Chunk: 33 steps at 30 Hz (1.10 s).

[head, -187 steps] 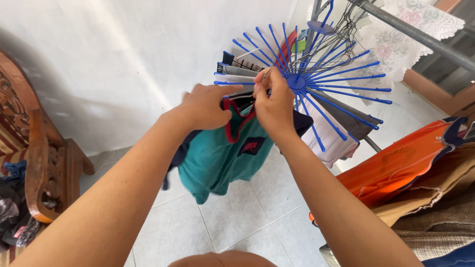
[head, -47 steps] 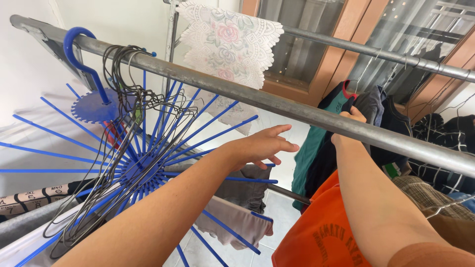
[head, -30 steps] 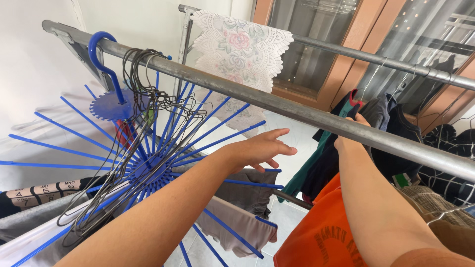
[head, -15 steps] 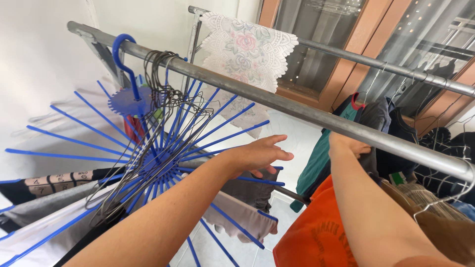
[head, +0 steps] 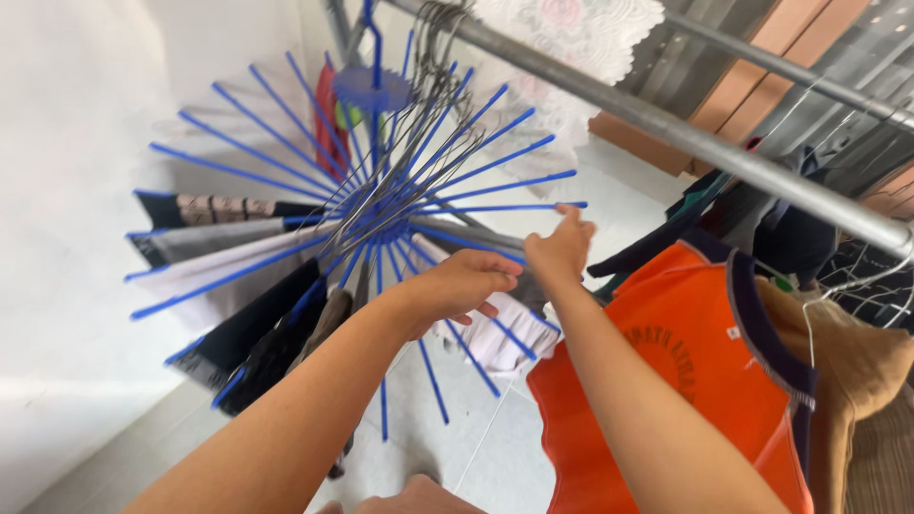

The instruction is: The person picks up several garments including a brown jacket, an orange shirt, a dark shirt, and a blue patterned piece of clothing, one by one, and places them onto wire hangers on a laundry rack.

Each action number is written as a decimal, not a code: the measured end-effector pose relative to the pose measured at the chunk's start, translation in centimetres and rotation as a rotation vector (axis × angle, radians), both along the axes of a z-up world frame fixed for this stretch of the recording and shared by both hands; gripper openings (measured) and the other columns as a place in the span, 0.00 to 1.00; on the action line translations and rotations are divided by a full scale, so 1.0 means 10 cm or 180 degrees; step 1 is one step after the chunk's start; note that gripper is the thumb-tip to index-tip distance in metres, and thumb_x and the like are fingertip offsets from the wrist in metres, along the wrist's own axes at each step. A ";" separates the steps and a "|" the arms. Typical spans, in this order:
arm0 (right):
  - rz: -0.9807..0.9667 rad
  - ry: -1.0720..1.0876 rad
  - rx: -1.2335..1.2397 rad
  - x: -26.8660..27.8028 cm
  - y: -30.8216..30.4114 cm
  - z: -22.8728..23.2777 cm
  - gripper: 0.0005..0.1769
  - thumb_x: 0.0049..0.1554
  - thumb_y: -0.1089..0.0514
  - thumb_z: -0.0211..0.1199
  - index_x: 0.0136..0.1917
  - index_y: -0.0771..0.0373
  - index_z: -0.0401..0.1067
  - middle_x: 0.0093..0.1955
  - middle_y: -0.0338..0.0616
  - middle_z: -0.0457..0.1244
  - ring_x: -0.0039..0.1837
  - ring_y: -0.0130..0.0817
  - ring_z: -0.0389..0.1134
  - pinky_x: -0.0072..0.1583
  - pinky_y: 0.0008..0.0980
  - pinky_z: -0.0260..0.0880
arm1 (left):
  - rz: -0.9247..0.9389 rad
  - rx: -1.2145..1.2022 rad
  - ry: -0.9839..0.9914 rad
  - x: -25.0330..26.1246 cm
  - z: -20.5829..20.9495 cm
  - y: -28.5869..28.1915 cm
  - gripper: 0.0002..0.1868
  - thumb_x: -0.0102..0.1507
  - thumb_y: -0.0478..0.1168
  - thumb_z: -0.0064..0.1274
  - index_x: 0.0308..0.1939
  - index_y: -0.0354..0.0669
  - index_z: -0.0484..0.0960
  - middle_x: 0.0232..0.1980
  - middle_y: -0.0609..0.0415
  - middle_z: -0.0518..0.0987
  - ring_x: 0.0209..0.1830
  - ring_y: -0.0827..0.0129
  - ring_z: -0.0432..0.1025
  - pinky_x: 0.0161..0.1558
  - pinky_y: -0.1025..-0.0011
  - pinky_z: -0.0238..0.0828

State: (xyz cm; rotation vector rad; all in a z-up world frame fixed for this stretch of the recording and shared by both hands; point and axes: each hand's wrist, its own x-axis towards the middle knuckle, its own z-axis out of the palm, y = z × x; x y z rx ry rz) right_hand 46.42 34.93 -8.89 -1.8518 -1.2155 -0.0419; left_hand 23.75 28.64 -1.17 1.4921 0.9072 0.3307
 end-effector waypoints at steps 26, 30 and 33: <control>0.3541 0.0138 -0.1421 -3.27 -3.68 -0.17 0.13 0.50 0.61 0.65 0.51 0.56 0.76 0.59 0.45 0.64 0.50 0.33 0.72 0.55 0.36 0.70 | 0.3483 -0.0814 -0.0132 -2.23 -0.46 -4.35 0.17 0.65 0.48 0.44 0.54 0.52 0.81 0.54 0.59 0.83 0.51 0.69 0.77 0.55 0.64 0.69; 0.4304 -0.0092 -0.1694 -3.82 -4.38 -0.26 0.13 0.51 0.61 0.64 0.52 0.56 0.76 0.61 0.47 0.62 0.50 0.35 0.72 0.55 0.37 0.70 | 0.4171 -0.1004 -0.0141 -2.48 -0.50 -5.31 0.17 0.65 0.47 0.44 0.54 0.50 0.80 0.54 0.60 0.83 0.50 0.70 0.76 0.55 0.65 0.69; 0.4739 -0.0160 -0.1942 -4.31 -4.86 -0.27 0.14 0.51 0.61 0.64 0.52 0.55 0.76 0.62 0.47 0.61 0.52 0.36 0.71 0.54 0.38 0.71 | 0.4729 -0.1043 -0.0221 -2.74 -0.52 -5.90 0.17 0.65 0.48 0.44 0.54 0.50 0.80 0.54 0.60 0.83 0.48 0.72 0.76 0.53 0.65 0.69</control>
